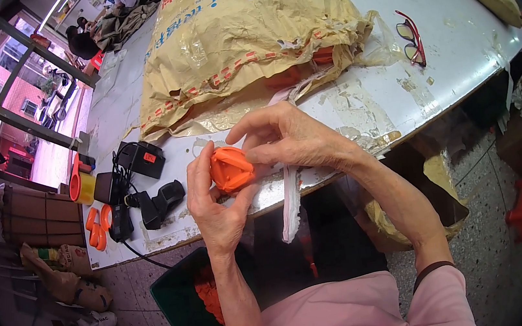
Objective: The person repeatedly reaches into a large bag to retrieve orange plastic components, inspects them by hand, and places them into a green bin.
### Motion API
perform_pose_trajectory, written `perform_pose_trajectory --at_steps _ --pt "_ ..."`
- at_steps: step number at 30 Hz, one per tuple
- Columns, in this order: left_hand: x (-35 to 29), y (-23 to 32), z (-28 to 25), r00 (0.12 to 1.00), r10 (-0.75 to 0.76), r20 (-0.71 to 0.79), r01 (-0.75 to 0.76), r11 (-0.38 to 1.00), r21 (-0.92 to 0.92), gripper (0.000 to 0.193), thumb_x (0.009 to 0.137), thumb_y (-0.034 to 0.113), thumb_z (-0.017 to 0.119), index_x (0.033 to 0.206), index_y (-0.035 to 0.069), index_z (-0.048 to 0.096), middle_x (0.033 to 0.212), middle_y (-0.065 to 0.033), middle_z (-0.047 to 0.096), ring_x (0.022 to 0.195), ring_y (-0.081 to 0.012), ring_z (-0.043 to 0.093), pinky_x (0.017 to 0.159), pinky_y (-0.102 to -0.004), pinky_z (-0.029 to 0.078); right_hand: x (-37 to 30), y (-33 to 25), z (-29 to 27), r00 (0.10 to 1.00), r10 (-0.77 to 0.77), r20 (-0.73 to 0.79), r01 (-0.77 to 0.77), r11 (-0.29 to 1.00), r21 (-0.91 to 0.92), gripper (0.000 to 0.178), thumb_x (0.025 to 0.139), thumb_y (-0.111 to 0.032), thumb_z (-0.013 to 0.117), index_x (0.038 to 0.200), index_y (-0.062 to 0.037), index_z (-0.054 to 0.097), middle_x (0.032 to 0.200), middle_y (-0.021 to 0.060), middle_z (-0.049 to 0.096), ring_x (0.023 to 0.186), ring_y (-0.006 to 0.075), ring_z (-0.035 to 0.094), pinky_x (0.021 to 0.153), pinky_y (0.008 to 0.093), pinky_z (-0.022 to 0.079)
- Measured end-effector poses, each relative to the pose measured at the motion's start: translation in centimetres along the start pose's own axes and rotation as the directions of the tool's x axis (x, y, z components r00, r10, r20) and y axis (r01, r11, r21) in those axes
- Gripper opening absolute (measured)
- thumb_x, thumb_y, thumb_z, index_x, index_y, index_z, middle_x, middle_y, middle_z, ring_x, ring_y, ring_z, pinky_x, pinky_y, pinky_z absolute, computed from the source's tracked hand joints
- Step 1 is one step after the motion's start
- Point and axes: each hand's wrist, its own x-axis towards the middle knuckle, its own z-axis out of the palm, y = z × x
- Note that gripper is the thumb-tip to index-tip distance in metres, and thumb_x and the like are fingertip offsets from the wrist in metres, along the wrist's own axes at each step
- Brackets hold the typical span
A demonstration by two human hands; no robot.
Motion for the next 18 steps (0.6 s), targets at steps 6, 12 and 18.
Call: perform_pose_trajectory --at_steps 6,12,18 --pt "-0.2 0.6 0.1 0.989 0.117 -0.085 -0.110 0.990 0.087 0.065 0.062 -0.001 0.076 0.123 0.001 0.052 0.108 -0.0150 0.056 0.096 -0.0274 0.060 0.077 -0.0345 0.052 -0.4 -0.4 0.0 1.000 0.011 0.013 -0.011 0.999 -0.042 0.032 0.080 -0.001 0.065 0.112 0.0036 0.059 0.089 0.0060 0.067 0.082 0.0085 0.061 0.075 0.0218 0.049" --pt "-1.7 0.6 -0.6 0.964 0.203 -0.173 -0.171 0.968 0.184 0.063 0.061 0.000 0.076 0.120 0.001 0.054 0.105 -0.0149 0.058 0.091 -0.0292 0.061 0.078 -0.0354 0.050 -0.2 -0.4 0.6 0.998 0.016 0.061 -0.012 0.998 -0.063 0.032 0.080 -0.002 0.063 0.111 0.0026 0.059 0.086 0.0061 0.065 0.077 0.0081 0.058 0.069 0.0213 0.048" --pt "-7.7 1.7 -4.6 0.985 0.114 -0.127 -0.089 0.978 0.190 0.062 0.058 0.002 0.078 0.115 -0.004 0.056 0.101 -0.0179 0.059 0.089 -0.0323 0.061 0.078 -0.0360 0.050 -0.2 -0.9 0.8 0.993 0.098 -0.071 -0.107 0.985 -0.135 0.031 0.079 -0.002 0.065 0.109 0.0023 0.060 0.087 0.0093 0.066 0.079 0.0126 0.062 0.073 0.0255 0.051"
